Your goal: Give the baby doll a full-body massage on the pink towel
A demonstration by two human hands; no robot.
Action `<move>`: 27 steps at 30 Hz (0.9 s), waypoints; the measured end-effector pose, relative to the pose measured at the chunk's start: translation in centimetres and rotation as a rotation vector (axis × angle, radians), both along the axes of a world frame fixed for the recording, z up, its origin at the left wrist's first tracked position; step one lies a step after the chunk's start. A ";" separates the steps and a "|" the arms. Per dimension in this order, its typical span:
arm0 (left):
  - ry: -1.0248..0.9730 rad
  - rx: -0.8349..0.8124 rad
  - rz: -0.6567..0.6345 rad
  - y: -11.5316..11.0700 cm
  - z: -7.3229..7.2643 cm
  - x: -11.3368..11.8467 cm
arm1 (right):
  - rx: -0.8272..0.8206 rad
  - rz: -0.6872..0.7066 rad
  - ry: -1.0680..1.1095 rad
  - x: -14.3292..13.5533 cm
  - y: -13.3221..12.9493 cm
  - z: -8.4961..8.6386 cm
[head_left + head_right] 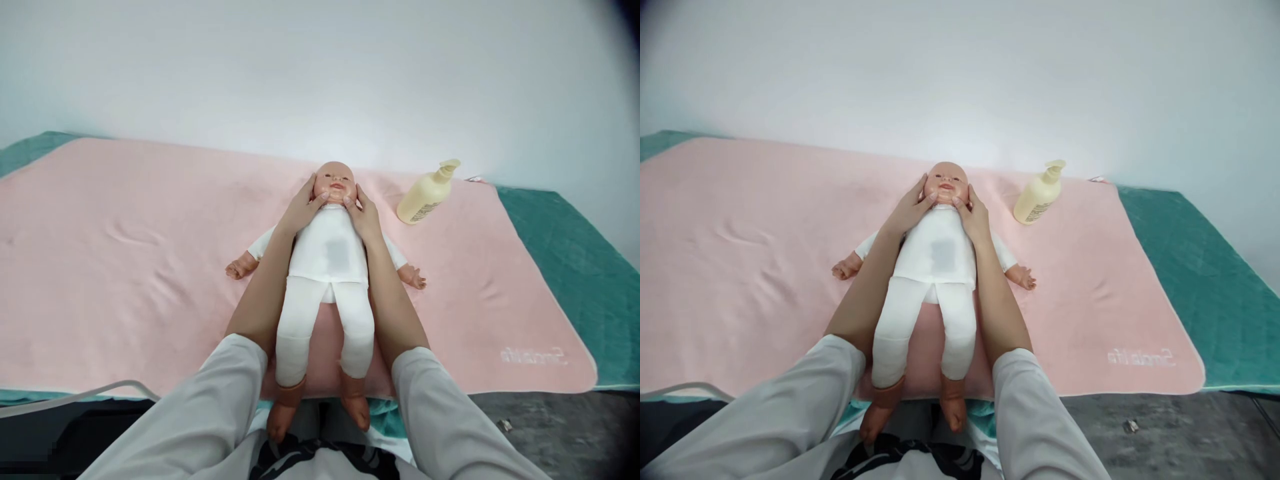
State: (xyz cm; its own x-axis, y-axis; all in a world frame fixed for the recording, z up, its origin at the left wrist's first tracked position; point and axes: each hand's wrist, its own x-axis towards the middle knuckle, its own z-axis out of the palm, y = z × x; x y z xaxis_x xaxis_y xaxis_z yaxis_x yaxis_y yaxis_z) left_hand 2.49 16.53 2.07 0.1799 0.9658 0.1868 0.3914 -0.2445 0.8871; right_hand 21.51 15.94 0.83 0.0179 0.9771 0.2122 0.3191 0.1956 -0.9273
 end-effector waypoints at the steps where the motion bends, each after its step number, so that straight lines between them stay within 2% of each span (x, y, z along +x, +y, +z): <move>1: 0.012 0.000 0.002 -0.1 0.1 0.0 | 0.002 0.005 -0.006 0.1 0.0 0.0; 9: 0.060 0.014 0.006 -0.1 0.4 -0.2 | 0.024 0.018 -0.028 0.3 -0.2 0.1; 19: 0.022 -0.021 0.010 -0.5 0.8 -0.1 | 0.003 0.012 -0.041 0.2 -0.5 0.6; 27: -0.103 -0.021 -0.027 0.1 -0.4 0.2 | -0.039 -0.026 -0.043 -0.6 -0.9 0.7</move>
